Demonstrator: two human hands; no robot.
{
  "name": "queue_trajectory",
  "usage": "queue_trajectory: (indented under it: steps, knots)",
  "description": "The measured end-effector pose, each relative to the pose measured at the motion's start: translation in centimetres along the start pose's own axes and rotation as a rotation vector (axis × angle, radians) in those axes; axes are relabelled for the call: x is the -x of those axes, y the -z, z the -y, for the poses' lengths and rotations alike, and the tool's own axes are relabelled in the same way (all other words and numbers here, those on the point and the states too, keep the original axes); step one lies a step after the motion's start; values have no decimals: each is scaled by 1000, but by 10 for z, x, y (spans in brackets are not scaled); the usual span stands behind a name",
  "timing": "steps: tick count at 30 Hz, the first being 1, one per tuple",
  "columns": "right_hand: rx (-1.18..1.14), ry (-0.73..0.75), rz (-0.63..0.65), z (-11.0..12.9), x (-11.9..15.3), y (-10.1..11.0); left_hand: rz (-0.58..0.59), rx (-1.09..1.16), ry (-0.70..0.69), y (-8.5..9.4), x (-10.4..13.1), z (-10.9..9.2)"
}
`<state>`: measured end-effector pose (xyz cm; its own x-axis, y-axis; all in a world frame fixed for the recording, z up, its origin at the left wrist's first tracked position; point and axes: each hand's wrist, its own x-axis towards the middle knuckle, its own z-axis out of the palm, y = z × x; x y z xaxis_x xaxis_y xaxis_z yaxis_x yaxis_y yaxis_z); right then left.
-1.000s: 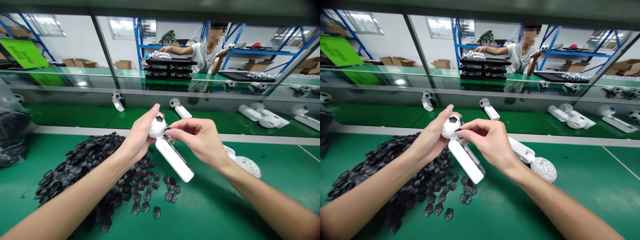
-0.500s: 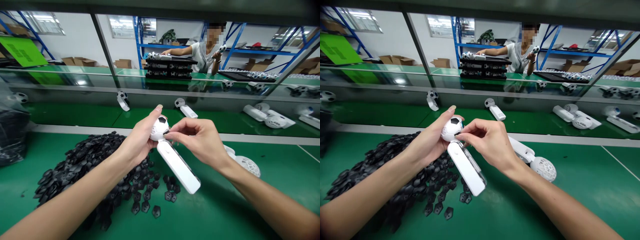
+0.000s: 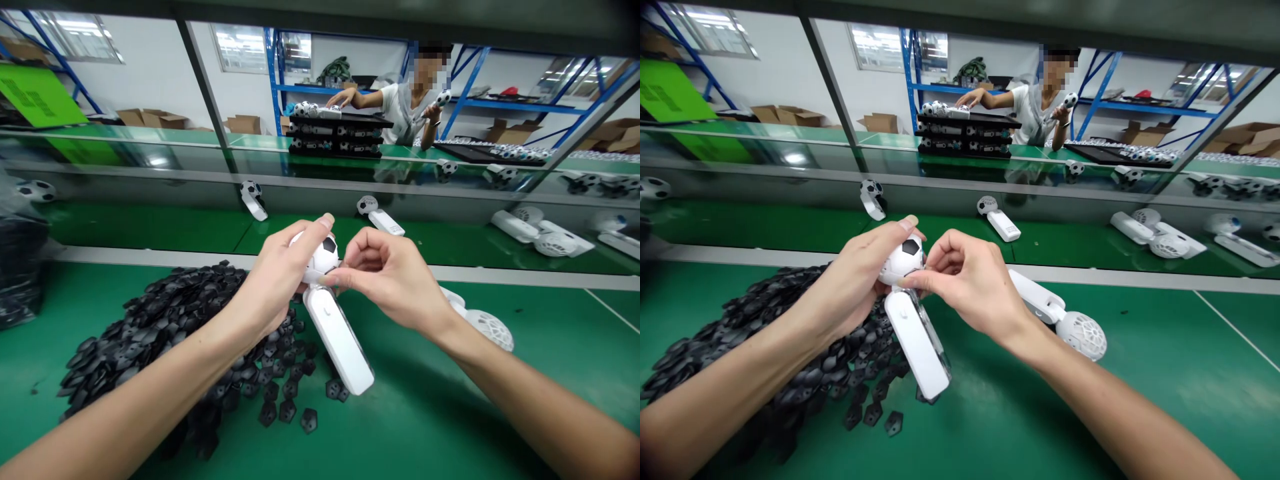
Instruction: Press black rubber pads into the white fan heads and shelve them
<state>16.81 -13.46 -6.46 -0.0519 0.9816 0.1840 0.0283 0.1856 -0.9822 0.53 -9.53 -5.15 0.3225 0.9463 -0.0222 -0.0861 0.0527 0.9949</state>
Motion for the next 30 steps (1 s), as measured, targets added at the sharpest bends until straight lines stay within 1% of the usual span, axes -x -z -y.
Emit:
queue_trajectory:
  steps: [3,5,7,10,12,13,15,16,18,20,21,22,23,25,26,27,28,30]
  knots:
    - [5,-57,50,6,0,1,52,11,24,-1,3,-5]
    - [81,-34,55,8,0,3,70,13,31,-2,4,-6]
    - [217,83,24,5,2,3,72,15,27,-2,5,-7]
    - [486,366,-85,-4,6,1,76,25,18,-3,5,-9]
    - [652,513,-163,-12,7,-2,73,42,26,-3,6,-11]
    - [715,562,-192,-15,7,-3,74,44,32,-3,6,-13]
    - [789,610,-220,-17,6,-3,83,12,13,-1,6,-16]
    - [798,613,-218,-17,4,-2,80,-26,-30,0,5,-17]
    - [779,613,-221,-11,3,0,36,-128,-183,3,2,-18]
    - [741,626,-251,-1,4,3,-55,-220,-350,7,-3,-16]
    - [728,630,-248,4,6,4,-99,-259,-411,9,-6,-14]
    - [726,623,-212,9,9,4,-132,-293,-451,10,-9,-11]
    - [739,597,-128,13,12,3,-149,-324,-473,12,-11,-7]
    - [817,478,154,13,18,-1,-142,-382,-487,13,-16,0]
    - [868,406,297,10,20,-4,-126,-405,-486,13,-17,3]
    - [915,335,413,5,21,-8,-111,-421,-484,13,-18,6]
    - [952,278,491,-1,21,-12,-95,-433,-482,13,-19,8]
    - [986,215,554,-14,21,-20,-66,-450,-476,13,-19,10]
